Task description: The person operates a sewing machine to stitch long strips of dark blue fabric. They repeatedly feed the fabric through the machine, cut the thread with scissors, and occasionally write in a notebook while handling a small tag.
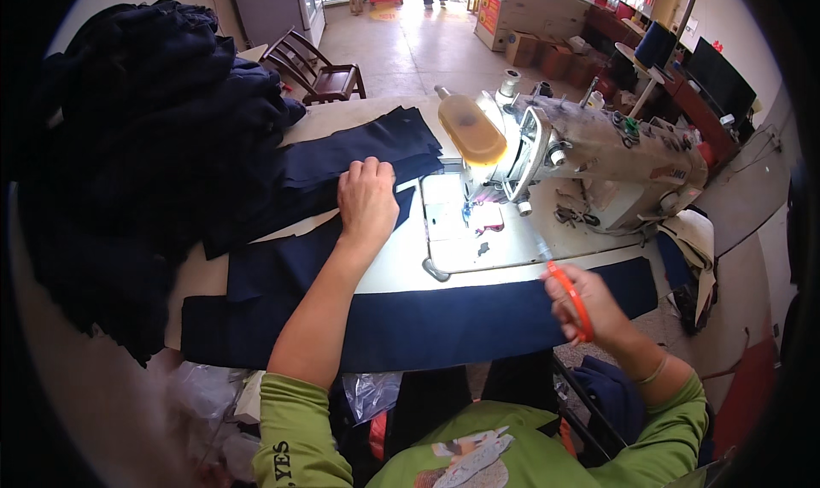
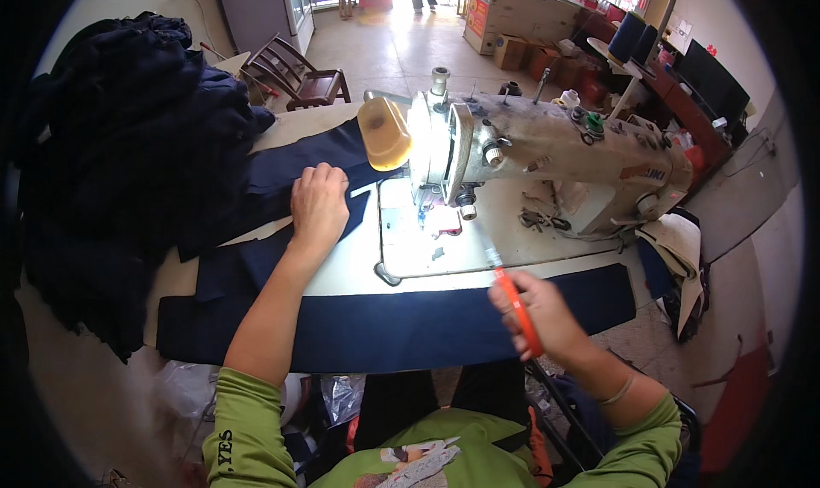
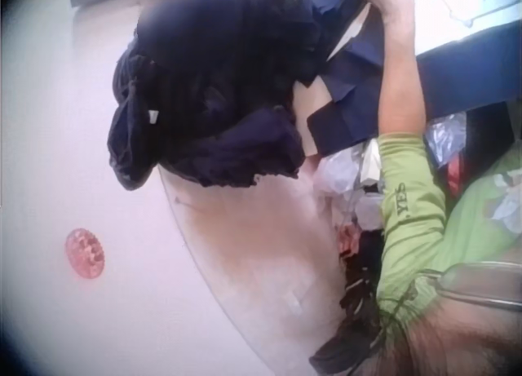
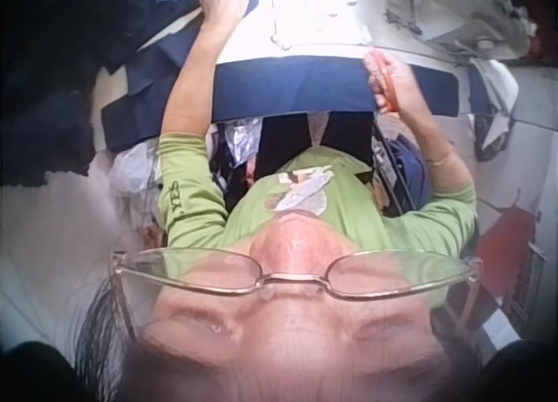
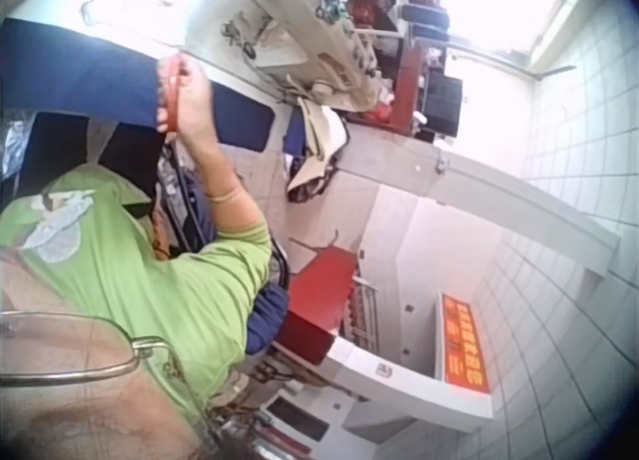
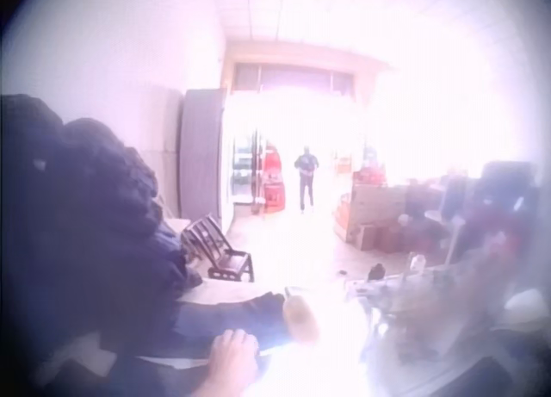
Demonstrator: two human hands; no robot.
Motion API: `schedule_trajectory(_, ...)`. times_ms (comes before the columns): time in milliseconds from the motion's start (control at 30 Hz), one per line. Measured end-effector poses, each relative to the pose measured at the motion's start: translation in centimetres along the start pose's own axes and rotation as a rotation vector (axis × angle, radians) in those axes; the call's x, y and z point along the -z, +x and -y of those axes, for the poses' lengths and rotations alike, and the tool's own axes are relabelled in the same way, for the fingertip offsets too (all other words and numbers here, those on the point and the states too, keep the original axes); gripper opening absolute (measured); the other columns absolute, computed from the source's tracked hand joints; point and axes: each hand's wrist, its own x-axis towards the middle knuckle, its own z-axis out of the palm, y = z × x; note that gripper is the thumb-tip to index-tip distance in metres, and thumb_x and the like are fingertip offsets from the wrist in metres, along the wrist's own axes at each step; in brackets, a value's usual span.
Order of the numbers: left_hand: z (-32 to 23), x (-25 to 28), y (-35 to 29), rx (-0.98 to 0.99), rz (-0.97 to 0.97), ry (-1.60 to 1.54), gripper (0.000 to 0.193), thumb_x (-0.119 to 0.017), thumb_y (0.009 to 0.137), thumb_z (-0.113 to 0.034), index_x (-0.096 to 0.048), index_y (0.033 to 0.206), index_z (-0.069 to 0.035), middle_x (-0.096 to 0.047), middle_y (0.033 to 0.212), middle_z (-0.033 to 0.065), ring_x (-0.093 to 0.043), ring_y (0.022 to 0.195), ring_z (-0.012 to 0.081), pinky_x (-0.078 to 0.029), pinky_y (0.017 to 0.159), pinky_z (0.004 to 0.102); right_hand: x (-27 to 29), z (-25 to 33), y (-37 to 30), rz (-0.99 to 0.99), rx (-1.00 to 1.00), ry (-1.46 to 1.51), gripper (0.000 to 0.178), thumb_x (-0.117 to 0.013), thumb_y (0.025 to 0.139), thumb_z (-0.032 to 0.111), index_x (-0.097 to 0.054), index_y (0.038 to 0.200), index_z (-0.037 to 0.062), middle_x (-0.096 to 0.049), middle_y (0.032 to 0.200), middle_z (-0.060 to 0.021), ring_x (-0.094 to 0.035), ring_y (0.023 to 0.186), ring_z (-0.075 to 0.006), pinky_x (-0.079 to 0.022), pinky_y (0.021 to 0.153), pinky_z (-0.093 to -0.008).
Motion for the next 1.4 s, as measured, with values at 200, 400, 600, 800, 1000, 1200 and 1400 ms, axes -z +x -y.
schedule_trajectory(200, -1.3, -0.4, 1.4, 0.381, 0.124, -0.802, 0.014, -0.063, 0.094, -0.012, -0.063, 0.103, -0.001, -0.069, 0.102, 0.0161, -0.066, 0.096, 0.0342, -0.051, 0.084, 0.0405, 10.4, -3.3, 4.3, -0.603, 0.359, -0.964, 0.043, -0.074, 0.078, 0.022, -0.064, 0.117, 0.0068, -0.07, 0.099, -0.0242, -0.067, 0.095, -0.0439, -0.054, 0.08, -0.0475)
schedule_trajectory(400, 0.6, 4.5, -0.6, 0.083, -0.075, -0.47, 0.027, -0.069, 0.089, -0.011, -0.066, 0.115, -0.005, -0.067, 0.111, 0.0158, -0.063, 0.105, 0.0346, -0.05, 0.091, 0.0419, 12.9, -3.6, 7.8, -0.635, 0.195, -1.278, 0.036, -0.069, 0.084, 0.022, -0.064, 0.115, 0.0046, -0.07, 0.1, -0.0204, -0.067, 0.097, -0.04, -0.053, 0.083, -0.0475)
schedule_trajectory(600, 7.7, 13.3, -9.2, 0.224, 0.178, -0.294, 0.025, -0.072, 0.086, -0.009, -0.068, 0.11, -0.001, -0.066, 0.109, 0.0141, -0.065, 0.104, 0.0307, -0.051, 0.093, 0.0375, 2.0, 0.7, 7.6, -0.231, 0.946, -1.385, 0.015, -0.06, 0.079, 0.002, -0.064, 0.093, 0.0007, -0.063, 0.093, -0.0148, -0.064, 0.093, -0.0311, -0.053, 0.082, -0.041)
schedule_trajectory(800, 10.0, 14.5, -13.1, 0.218, 0.327, -0.125, 0.05, -0.08, 0.08, -0.029, -0.066, 0.119, -0.001, -0.06, 0.122, 0.0149, -0.059, 0.114, 0.0335, -0.049, 0.097, 0.04, -9.6, 4.8, 13.2, -0.074, 1.329, -1.47, 0.041, -0.063, 0.074, 0.003, -0.06, 0.115, 0.0003, -0.058, 0.113, -0.0154, -0.059, 0.098, -0.0275, -0.052, 0.081, -0.0354)
schedule_trajectory(1000, 11.8, 13.1, -14.7, 0.219, 0.391, -0.02, 0.055, -0.072, 0.085, -0.035, -0.062, 0.128, -0.004, -0.06, 0.126, 0.0129, -0.059, 0.112, 0.0331, -0.05, 0.098, 0.0433, -10.6, 3.3, 20.4, -0.292, 1.013, -1.604, 0.012, -0.058, 0.087, 0.008, -0.057, 0.098, 0.0042, -0.065, 0.088, -0.0131, -0.07, 0.077, -0.0291, -0.058, 0.064, -0.0391)
schedule_trajectory(1200, 13.4, 14.3, -13.6, 0.304, 0.467, 0.044, 0.053, -0.069, 0.085, -0.03, -0.061, 0.13, -0.003, -0.061, 0.128, 0.0132, -0.058, 0.117, 0.0325, -0.047, 0.103, 0.0414, -11.5, 5.7, 17.9, -0.336, 1.114, -1.139, 0.006, -0.057, 0.088, 0.003, -0.054, 0.093, 0.0004, -0.065, 0.07, -0.0219, -0.068, 0.067, -0.0375, -0.053, 0.059, -0.045)
schedule_trajectory(1400, 15.2, 14.5, -13.6, 0.34, 0.493, 0.079, 0.033, -0.063, 0.082, -0.015, -0.065, 0.113, -0.005, -0.064, 0.111, 0.0121, -0.062, 0.109, 0.0319, -0.051, 0.094, 0.044, -13.1, 9.3, 18.1, -0.013, 0.651, -0.195, 0.018, -0.044, 0.103, 0.009, -0.059, 0.096, 0.0001, -0.062, 0.07, -0.0059, -0.059, 0.052, -0.011, -0.048, 0.047, -0.0265)
